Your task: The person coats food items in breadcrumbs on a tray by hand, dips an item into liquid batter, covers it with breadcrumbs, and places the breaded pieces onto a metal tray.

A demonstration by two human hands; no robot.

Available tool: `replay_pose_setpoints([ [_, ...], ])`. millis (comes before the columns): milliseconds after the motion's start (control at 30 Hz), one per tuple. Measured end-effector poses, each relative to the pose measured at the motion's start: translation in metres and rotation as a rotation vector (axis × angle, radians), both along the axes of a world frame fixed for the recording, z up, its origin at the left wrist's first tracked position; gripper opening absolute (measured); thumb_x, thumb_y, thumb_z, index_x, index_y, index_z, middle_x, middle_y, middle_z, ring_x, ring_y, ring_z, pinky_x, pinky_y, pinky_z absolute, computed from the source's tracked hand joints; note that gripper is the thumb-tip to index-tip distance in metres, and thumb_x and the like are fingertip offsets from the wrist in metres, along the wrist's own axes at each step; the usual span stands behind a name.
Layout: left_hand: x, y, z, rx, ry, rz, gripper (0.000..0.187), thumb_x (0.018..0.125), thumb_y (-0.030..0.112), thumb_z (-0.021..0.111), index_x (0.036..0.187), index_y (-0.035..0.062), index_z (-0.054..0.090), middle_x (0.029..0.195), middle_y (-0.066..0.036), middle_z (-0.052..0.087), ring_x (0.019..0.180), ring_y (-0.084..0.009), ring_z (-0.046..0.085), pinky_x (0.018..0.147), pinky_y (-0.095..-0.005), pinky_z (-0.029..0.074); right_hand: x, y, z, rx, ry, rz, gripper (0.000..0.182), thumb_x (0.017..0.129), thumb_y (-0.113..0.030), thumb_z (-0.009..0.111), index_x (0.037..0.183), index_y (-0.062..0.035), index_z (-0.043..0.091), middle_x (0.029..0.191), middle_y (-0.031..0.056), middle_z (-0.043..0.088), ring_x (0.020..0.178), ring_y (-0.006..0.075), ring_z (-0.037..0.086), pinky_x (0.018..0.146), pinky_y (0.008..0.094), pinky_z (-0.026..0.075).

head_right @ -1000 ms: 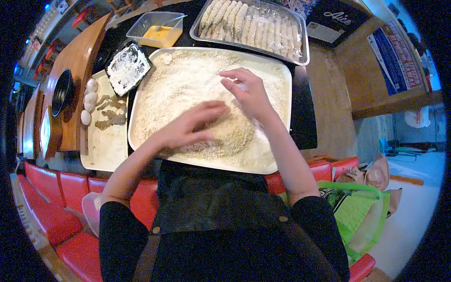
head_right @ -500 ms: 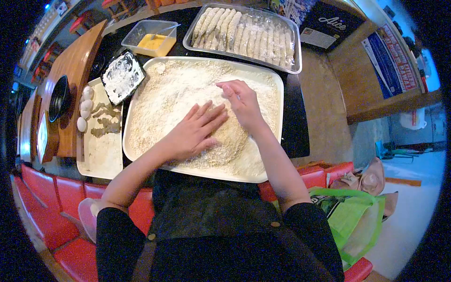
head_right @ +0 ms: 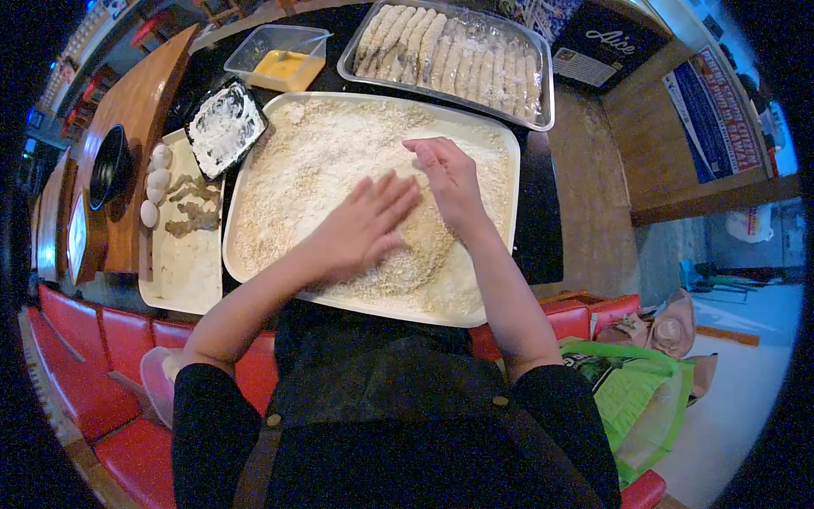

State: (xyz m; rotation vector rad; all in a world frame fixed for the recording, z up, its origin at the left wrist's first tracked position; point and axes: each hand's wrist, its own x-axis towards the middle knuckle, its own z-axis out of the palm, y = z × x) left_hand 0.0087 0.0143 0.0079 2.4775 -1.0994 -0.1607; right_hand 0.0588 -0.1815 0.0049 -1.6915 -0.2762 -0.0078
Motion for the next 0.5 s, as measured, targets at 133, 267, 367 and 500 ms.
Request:
replay_pose_setpoints([
  [133,0.040,0.044,-0.001,0.193,-0.247,0.232,0.061,0.100,0.040,0.039,0.151,0.0076,0.029,0.159,-0.016,0.021,0.147,-0.0357,0.017,0.118,-0.0560,0.013,0.001,0.000,-0.002,0.058,0.022,-0.031,0.033,0.101,-0.026,0.052,0.110,0.0007,0.068,0.109,0.0119,0.064,0.101,0.0191,0.062,0.088,0.0318,0.051],
  [267,0.051,0.060,0.001,0.246,-0.329,0.297,0.061,0.100,0.039,0.039,0.150,0.0062,0.030,0.159,-0.017,0.021,0.148,-0.0346,0.018,0.118,-0.0553,0.013,0.003,0.001,-0.004,0.033,0.015,-0.032,0.031,0.100,-0.024,0.054,0.109,0.0011,0.069,0.108,0.0119,0.065,0.098,0.0189,0.062,0.087,0.0306,0.051],
  [367,0.031,0.030,0.004,0.189,-0.155,0.174,0.063,0.100,0.043,0.038,0.149,0.0035,0.030,0.159,-0.017,0.021,0.148,-0.0343,0.018,0.119,-0.0534,0.012,0.004,0.003,-0.007,-0.044,-0.023,-0.041,0.025,0.098,-0.018,0.056,0.108,0.0009,0.069,0.104,0.0116,0.066,0.096,0.0181,0.063,0.085,0.0293,0.050],
  [500,0.016,0.011,0.001,0.085,-0.116,0.110,0.069,0.099,0.047,0.040,0.149,0.0005,0.028,0.159,-0.018,0.019,0.148,-0.0345,0.016,0.119,-0.0505,0.012,0.002,0.003,-0.004,-0.128,-0.113,-0.067,0.019,0.093,-0.010,0.061,0.107,-0.0007,0.069,0.099,0.0128,0.067,0.093,0.0194,0.064,0.083,0.0290,0.050],
])
